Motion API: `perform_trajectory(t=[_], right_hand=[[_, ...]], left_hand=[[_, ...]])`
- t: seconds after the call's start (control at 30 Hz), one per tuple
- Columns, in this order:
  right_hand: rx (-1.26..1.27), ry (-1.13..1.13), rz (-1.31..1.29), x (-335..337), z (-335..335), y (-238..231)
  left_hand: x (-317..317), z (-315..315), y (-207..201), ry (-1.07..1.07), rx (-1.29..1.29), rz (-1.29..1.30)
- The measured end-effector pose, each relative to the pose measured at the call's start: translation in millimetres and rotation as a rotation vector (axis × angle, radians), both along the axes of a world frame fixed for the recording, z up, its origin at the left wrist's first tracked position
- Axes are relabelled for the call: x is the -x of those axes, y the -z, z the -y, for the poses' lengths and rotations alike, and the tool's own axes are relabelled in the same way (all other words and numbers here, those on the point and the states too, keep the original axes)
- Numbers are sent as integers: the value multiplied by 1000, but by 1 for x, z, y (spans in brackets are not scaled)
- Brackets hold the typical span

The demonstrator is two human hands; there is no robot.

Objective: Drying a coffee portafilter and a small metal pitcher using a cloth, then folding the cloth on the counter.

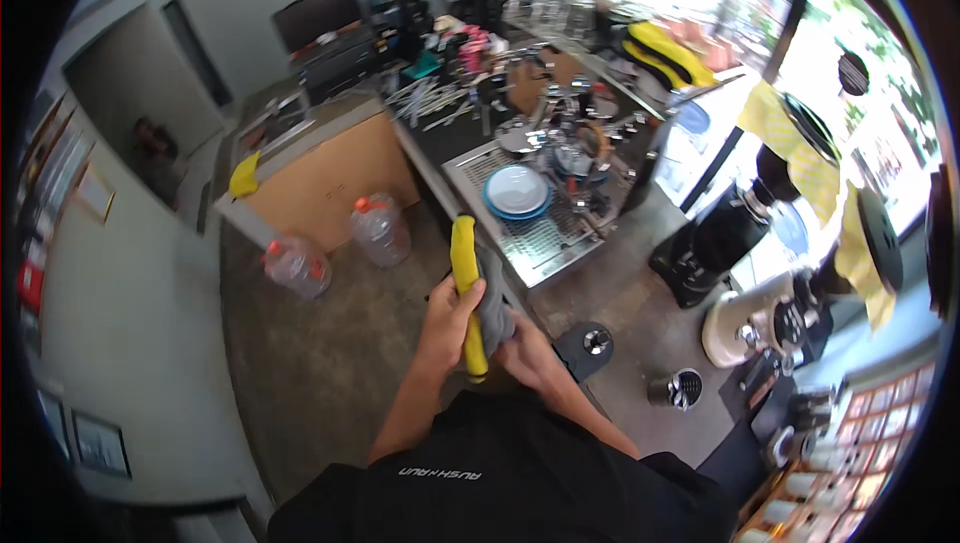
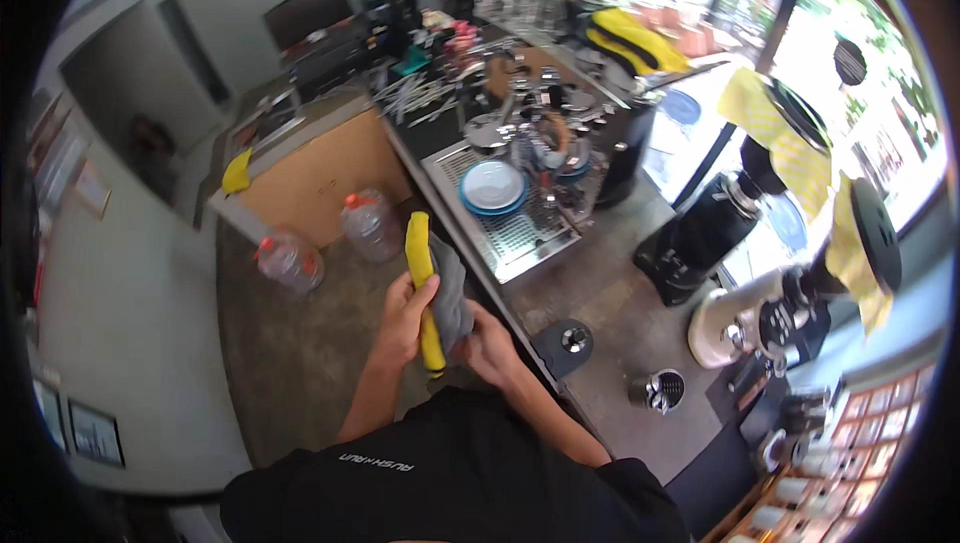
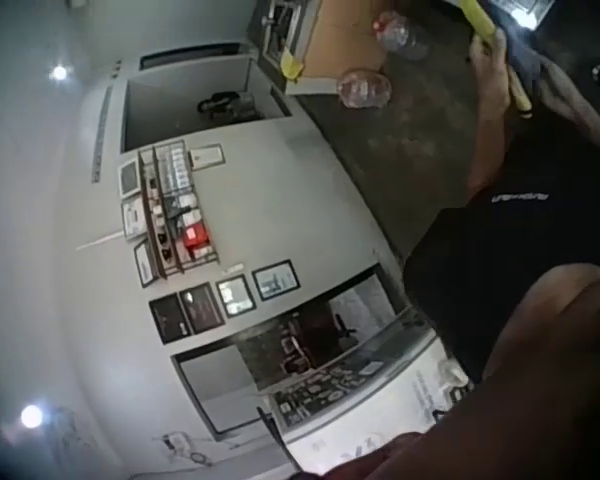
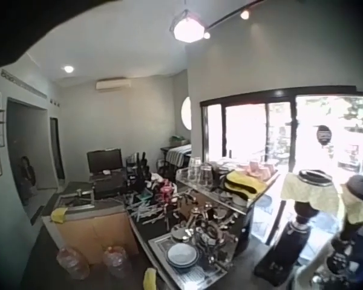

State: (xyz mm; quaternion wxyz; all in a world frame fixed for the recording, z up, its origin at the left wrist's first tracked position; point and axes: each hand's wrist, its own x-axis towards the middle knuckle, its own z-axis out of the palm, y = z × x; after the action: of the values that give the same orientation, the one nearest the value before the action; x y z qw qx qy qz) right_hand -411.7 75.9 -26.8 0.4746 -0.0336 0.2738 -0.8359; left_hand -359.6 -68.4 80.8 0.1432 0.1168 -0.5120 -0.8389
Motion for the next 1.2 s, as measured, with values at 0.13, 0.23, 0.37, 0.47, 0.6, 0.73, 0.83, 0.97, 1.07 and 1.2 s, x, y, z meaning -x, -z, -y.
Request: perform_trajectory(t=[0.13, 0.23, 0.37, 0.47, 0.6, 0.73, 0.83, 0.97, 1.07, 1.2], right_hand=[[-80, 152, -77, -17, -23, 28], [169, 263, 224, -22, -36, 25], [-109, 542, 1, -56, -63, 17], [-99, 853, -130, -87, -68, 12], [-620, 1412, -427, -129, -56, 32], [-78, 1776, 50, -186, -27, 49], [15, 1842, 214, -255, -13, 25], [-152, 1934, 238, -319, 32, 11], [-755, 1906, -99, -347, 63, 14], [-21, 1924, 186, -366, 69, 4]], left_hand=[[8, -28, 19, 168, 140, 125], [14, -46, 36, 282, 341, 39], [17, -64, 23, 591, 476, -37], [18, -77, 22, 734, 634, -115], [1, -103, 19, 951, 829, -247], [-37, -114, 38, 1090, 845, -498], [-70, -106, 69, 1394, 590, -284], [-101, -76, 109, 1645, 439, -99], [-117, -41, 128, 1713, 367, 77], [-122, -21, 174, 1867, 712, 172]])
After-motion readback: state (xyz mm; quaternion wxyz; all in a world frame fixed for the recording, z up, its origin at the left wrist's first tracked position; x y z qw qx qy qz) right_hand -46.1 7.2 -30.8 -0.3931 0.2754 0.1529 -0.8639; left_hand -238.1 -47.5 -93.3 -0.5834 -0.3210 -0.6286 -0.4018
